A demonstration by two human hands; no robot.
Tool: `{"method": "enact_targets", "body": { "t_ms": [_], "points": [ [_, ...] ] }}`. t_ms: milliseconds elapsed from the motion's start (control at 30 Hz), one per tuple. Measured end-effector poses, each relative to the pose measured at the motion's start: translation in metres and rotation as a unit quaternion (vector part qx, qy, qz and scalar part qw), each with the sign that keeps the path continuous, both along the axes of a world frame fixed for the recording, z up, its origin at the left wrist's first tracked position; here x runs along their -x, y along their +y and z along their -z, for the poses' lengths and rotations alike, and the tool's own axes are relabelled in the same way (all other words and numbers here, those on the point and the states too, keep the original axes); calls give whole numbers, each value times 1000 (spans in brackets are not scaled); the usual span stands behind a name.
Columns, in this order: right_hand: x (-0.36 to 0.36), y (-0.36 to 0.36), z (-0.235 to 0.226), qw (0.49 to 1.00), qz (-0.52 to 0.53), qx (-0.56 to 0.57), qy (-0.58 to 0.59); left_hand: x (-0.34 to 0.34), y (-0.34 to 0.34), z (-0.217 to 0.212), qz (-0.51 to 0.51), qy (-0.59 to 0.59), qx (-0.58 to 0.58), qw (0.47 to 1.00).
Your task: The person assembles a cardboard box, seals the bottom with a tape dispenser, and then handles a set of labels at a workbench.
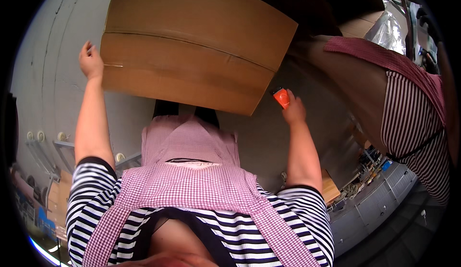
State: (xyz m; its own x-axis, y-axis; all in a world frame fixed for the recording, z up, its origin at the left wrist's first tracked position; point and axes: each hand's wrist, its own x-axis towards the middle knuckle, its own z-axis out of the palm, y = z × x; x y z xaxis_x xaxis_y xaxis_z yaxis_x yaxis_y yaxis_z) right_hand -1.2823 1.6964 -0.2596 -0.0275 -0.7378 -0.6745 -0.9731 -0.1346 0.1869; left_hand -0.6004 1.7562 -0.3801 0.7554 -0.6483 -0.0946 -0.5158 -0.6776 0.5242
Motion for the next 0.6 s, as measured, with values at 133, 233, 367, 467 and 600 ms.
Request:
{"method": "enact_targets", "body": {
  "t_ms": [133, 233, 367, 467, 600],
  "points": [
    [-60, 16, -105, 971, -59, 132, -189, 154, -21, -99, 241, 289, 14, 926],
    [-117, 24, -134, 914, -24, 138, -381, 249, 2, -124, 250, 669, -18, 700],
    [-169, 31, -125, 869, -80, 143, -467, 270, 15, -163, 103, 838, 19, 536],
    [-194, 38, -117, 865, -96, 125, -476, 250, 21, -171, 69, 836, 2, 545],
    [-219, 46, -104, 861, -92, 114, -487, 232, 34, -166, -46, 850, -57, 522]
  ]
}}
